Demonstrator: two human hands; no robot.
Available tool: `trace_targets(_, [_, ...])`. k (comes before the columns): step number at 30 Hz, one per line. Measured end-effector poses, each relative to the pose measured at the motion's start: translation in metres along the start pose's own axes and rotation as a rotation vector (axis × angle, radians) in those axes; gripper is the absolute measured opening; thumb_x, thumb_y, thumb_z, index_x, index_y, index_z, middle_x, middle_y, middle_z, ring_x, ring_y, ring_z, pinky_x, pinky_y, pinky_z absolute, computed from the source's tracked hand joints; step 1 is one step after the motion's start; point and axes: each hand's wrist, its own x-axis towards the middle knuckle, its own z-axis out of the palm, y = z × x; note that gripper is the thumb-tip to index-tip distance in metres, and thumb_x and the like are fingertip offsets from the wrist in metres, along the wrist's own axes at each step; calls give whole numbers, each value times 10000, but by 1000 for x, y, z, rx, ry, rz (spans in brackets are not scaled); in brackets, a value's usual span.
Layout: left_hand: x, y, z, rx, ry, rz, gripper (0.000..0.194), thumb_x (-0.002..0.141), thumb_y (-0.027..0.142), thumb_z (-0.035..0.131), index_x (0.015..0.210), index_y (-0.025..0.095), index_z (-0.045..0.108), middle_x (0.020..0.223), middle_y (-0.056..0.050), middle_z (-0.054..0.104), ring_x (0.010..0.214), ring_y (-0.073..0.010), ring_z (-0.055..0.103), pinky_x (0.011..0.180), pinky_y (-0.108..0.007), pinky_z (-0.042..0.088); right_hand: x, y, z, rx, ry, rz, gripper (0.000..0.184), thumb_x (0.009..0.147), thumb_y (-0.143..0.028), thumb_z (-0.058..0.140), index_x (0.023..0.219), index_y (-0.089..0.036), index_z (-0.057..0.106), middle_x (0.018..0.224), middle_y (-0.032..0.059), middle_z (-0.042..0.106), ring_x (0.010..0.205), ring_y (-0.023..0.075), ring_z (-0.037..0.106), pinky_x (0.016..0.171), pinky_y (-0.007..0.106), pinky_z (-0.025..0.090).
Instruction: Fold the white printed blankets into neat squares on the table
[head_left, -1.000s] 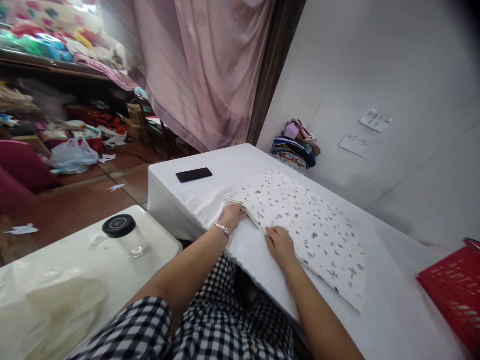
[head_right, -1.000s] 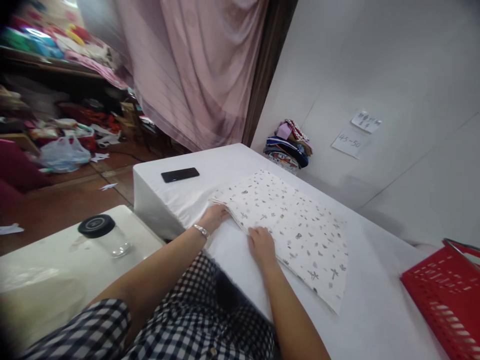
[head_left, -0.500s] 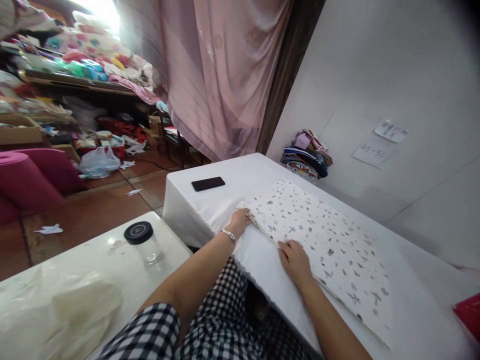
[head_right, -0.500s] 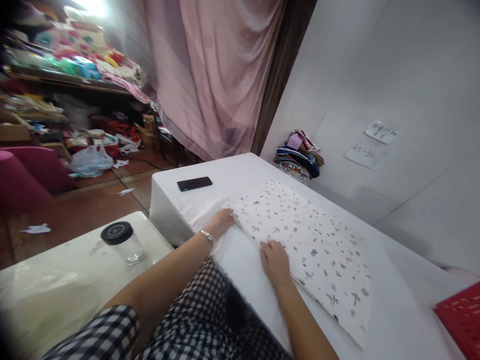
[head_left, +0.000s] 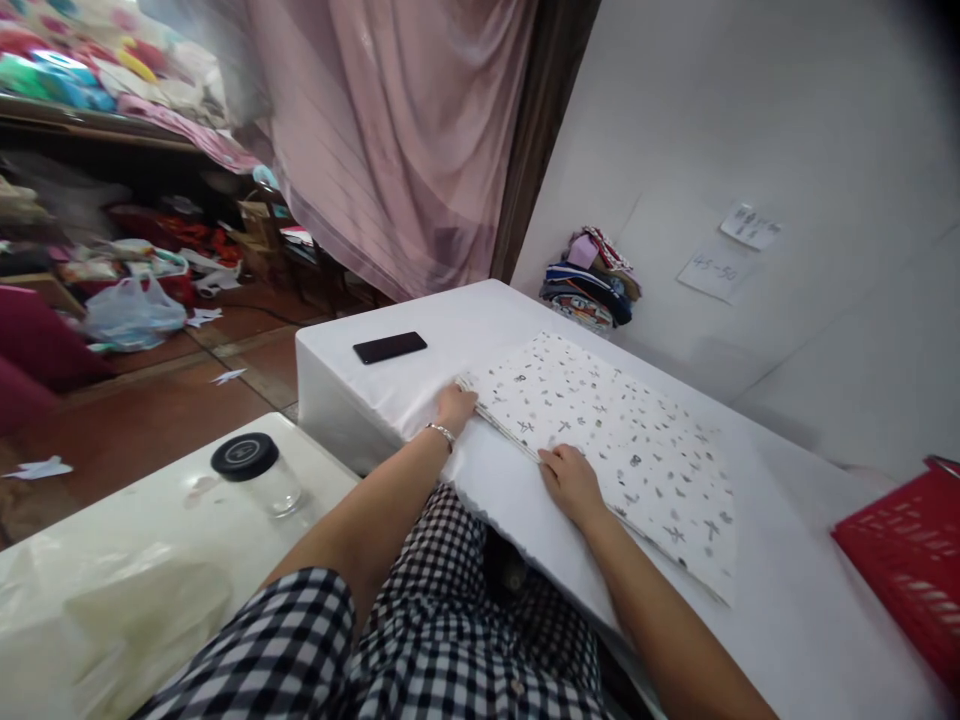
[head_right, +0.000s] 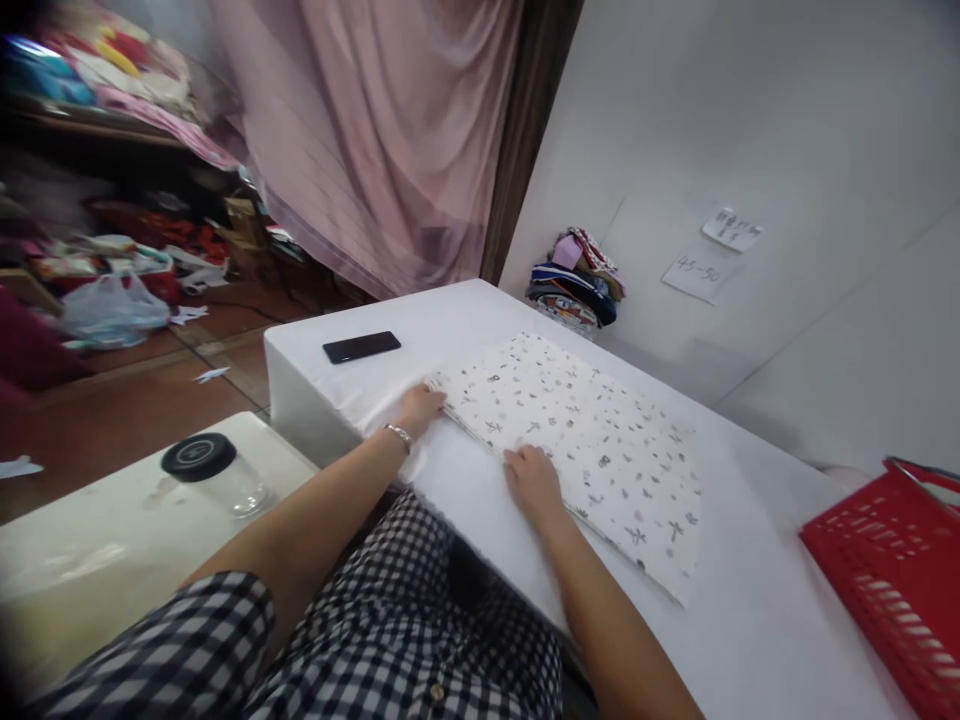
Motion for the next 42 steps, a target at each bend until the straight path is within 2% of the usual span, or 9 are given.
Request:
trace_targets(7, [1,1,0,-57,-43,-38,141,667,30,621,727,143,563,806,-73,638,783,-202,649,637,-270,529,29,-19,-6,6,-30,34,204,902,-286,454,971,-205,627,920,55,575,881,180,482,764,272,340])
trace_targets(12, [-1,4,-3,-170,-84,-74,140,708,39,621,713,156,545,752,-49,629,791,-179,649,679,-266,535,58,-35,2,-14,-85,40,199,897,-311,468,935,-209,635,932,70,581,897,195,485,766,286,347])
trace_targets(16, [0,3,-4,-236,-109,-89,127,713,56,638,733,154,560,731,-47,638,822,-188,648,714,-278,537,70,-39,10,20,-89,66,221,906,-305,450,945,-208,644,931,71,578,915,194,486,750,282,357])
trace_targets(22, [2,0,-4,-292,-143,-97,114,720,37,614,719,140,563,764,-51,655,810,-189,654,742,-312,540,76,-34,16,188,-116,195,320,935,-323,371,843,-223,661,873,26,573,848,139,517,680,240,346])
trace_targets(24, [2,0,-4,-300,-142,-97,113,722,38,612,711,138,560,765,-55,653,799,-191,655,741,-319,543,77,-34,17,209,-109,200,294,927,-316,387,862,-223,659,881,21,578,848,136,522,680,236,347])
trace_targets(28, [3,-1,-4,-307,-133,-92,123,708,39,631,706,140,560,741,-52,648,796,-194,655,735,-314,546,75,-37,18,234,-8,151,225,908,-259,418,974,-217,629,952,25,594,930,144,514,731,229,363])
trace_targets(33, [2,-1,-4,-317,-136,-88,140,685,42,665,671,146,572,734,-54,656,812,-204,659,736,-316,546,73,-39,21,221,102,120,246,921,-242,378,960,-207,619,962,41,598,943,157,502,795,245,376])
trace_targets(38, [2,-1,-5,-334,-154,-90,138,688,24,655,669,146,592,743,-65,669,811,-219,661,735,-333,549,74,-39,24,129,36,26,235,903,-203,412,917,-205,646,924,59,597,932,176,491,804,266,380])
trace_targets(42, [2,-1,-5,-352,-149,-97,148,680,16,659,679,151,599,745,-68,673,840,-232,660,746,-336,547,74,-41,23,97,-5,5,243,896,-188,411,918,-207,652,920,62,589,919,177,488,799,274,380])
